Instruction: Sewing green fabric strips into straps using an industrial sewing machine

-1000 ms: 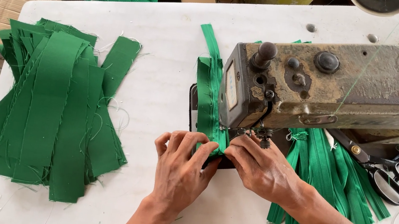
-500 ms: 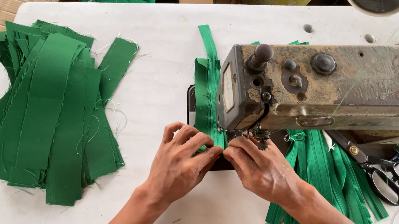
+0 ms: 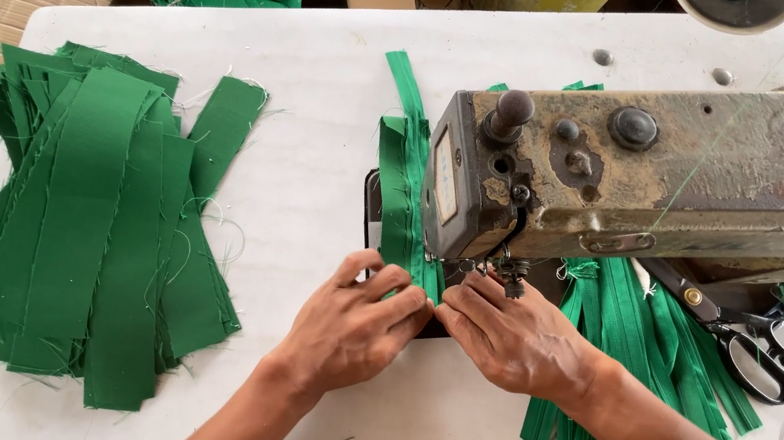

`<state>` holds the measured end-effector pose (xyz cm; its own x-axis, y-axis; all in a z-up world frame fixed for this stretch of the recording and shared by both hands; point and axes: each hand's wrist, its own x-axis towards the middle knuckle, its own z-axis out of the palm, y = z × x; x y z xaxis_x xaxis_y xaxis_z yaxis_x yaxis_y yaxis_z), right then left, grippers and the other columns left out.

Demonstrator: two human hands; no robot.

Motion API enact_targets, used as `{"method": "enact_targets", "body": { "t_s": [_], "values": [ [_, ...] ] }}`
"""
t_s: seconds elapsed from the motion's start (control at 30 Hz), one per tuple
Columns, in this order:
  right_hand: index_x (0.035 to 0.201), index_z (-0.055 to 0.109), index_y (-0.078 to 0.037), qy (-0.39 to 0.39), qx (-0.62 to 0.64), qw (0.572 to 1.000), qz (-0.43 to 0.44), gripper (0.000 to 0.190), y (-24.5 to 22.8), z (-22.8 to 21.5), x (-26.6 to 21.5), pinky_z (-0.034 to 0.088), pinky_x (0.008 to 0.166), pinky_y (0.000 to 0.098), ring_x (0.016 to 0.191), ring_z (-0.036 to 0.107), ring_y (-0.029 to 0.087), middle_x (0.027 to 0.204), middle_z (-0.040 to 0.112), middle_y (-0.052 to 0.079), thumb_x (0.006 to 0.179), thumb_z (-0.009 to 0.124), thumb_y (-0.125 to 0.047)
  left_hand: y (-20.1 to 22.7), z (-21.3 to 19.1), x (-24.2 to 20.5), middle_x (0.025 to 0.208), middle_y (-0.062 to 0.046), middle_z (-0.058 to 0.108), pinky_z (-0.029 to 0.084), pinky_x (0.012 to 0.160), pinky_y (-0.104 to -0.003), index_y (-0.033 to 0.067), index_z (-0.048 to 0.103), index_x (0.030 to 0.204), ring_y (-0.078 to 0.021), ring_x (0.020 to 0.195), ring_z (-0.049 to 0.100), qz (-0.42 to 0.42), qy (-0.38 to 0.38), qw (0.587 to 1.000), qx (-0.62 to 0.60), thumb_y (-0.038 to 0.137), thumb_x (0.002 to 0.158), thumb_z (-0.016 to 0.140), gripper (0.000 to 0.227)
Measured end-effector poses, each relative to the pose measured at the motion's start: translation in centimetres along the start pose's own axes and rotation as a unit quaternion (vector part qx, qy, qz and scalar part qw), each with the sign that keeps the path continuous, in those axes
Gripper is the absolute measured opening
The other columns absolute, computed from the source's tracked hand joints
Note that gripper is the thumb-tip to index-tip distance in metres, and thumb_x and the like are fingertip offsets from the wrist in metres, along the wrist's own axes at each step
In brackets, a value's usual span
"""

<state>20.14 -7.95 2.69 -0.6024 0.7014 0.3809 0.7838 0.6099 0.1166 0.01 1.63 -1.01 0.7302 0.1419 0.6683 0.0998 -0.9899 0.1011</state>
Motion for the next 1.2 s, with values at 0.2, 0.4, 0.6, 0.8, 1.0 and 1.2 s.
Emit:
{"method": "enact_targets", "body": {
  "t_s": [0.2,0.4,0.6,0.8,1.0,1.2],
  "values": [
    [0.080,0.065,-0.007,0.085,0.013,0.994,-0.074,0.021,0.9,0.2,0.6,0.050,0.068,0.0370,0.069,0.059,0.027,0.075,0.053,0.009,0.098,0.056,-0.001,-0.2,0.4,0.3,0.077,-0.005,0.054,0.047,0.091,-0.040,0.0091,0.066,0.070,-0.0240,0.072,0.058,0.066,0.006,0.998,0.017,0.003,0.093,0.067,0.024],
    [0.091,0.066,0.005,-0.039,0.007,0.992,-0.116,0.013,0.6,-1.2,0.1,0.049,0.069,0.0387,0.076,0.049,0.029,0.083,0.053,0.012,0.101,0.059,0.004,0.8,-2.4,0.9,0.088,-0.007,0.052,0.044,0.076,-0.041,0.0030,0.062,0.081,-0.0245,0.076,0.046,0.013,-0.159,0.987,-0.032,0.005,0.107,0.052,0.028],
    [0.124,0.061,0.013,-0.156,0.135,0.978,0.011,0.032,-0.5,-1.5,-1.8,0.043,0.114,0.0533,0.103,0.049,0.030,0.105,0.053,0.012,0.104,0.053,-0.012,0.7,-3.4,-0.8,0.110,-0.012,0.056,0.046,0.093,-0.044,0.0005,0.065,0.123,-0.0322,0.096,0.054,-0.045,-0.190,0.976,-0.101,0.018,0.101,0.055,0.029],
    [0.142,0.056,-0.007,-0.179,0.095,0.975,0.094,0.055,-1.1,-2.1,-2.9,0.030,0.112,0.0712,0.132,0.041,0.030,0.129,0.046,0.010,0.097,0.062,-0.037,1.2,-3.1,-1.5,0.127,-0.016,0.062,0.042,0.110,-0.049,0.0000,0.066,0.132,-0.0311,0.113,0.058,-0.035,-0.184,0.980,-0.068,0.020,0.094,0.064,0.043],
    [0.145,0.055,-0.011,-0.167,0.072,0.978,0.104,0.066,-1.5,-2.3,-3.0,0.023,0.118,0.0699,0.134,0.042,0.035,0.140,0.045,0.011,0.095,0.062,-0.053,1.1,-3.1,-1.6,0.138,-0.011,0.061,0.040,0.111,-0.051,-0.0004,0.066,0.130,-0.0302,0.116,0.058,-0.037,-0.175,0.982,-0.066,0.017,0.089,0.065,0.044],
    [0.144,0.056,-0.010,-0.139,0.029,0.987,0.078,0.067,-1.5,-1.8,-3.5,0.033,0.114,0.0674,0.127,0.050,0.033,0.145,0.051,0.008,0.095,0.064,-0.054,0.6,-2.7,-2.0,0.138,-0.012,0.062,0.041,0.113,-0.053,-0.0013,0.066,0.132,-0.0321,0.116,0.058,-0.016,-0.167,0.982,-0.090,0.016,0.090,0.070,0.046]
  ]
}}
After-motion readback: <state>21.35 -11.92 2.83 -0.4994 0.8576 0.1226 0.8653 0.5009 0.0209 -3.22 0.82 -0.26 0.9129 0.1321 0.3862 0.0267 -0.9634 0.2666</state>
